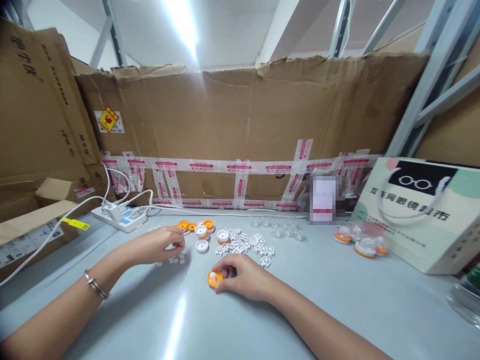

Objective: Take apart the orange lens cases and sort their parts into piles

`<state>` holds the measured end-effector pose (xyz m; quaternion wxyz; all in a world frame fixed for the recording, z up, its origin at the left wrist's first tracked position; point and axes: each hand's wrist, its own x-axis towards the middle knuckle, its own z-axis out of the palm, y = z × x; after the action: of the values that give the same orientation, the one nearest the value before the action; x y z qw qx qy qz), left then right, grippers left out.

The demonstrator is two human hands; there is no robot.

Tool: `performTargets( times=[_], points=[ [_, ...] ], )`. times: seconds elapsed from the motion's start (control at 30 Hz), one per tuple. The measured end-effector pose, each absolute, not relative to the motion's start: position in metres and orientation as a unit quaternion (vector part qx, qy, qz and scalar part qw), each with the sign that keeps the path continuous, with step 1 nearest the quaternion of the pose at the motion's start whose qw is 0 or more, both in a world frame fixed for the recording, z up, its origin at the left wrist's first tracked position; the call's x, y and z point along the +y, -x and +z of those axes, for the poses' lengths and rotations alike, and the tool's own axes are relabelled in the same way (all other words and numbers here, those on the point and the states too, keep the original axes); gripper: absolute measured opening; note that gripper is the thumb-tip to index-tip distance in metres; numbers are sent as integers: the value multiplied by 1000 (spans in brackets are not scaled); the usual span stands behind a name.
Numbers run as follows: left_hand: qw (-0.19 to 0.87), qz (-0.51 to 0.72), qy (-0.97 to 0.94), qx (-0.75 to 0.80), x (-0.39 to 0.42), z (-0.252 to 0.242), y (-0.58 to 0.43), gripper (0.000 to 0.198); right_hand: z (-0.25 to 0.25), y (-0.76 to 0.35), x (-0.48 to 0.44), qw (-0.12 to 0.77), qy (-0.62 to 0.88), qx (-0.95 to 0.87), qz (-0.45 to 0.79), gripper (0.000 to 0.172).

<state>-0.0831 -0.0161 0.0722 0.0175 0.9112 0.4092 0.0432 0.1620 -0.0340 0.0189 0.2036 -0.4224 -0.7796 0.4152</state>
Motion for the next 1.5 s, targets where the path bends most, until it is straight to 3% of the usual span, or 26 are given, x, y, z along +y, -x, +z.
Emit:
performTargets(
  times=[0.17,0.3,0.47,0.83,0.97,1.23,1.37,1.5],
  points=[
    [13,-4,-901,434,-18,69,81,15,18,-162,-34,204,421,-778,419,31],
    [-12,81,-910,407,-25,64,63,8,17,-161,-33,209,417,-778,421,30],
    [68,138,-943,295,-37,50,32,8,16,-160,-32,216,396,-783,427,21],
    [224,169,-898,339,-29,35,29,5,19,-160,-34,213,389,-791,421,16],
    [157,156,-912,345,-30,35,24,5,19,-158,-34,209,396,-795,408,16],
    [-103,40,-972,206,-31,36,28,11,22,-158,-37,208,408,-785,418,17],
    [-128,58,-969,205,-32,34,28,9,22,-157,-37,208,411,-784,416,17],
    [-79,84,-960,254,-32,29,24,7,20,-158,-36,209,410,-781,421,17]
  ],
)
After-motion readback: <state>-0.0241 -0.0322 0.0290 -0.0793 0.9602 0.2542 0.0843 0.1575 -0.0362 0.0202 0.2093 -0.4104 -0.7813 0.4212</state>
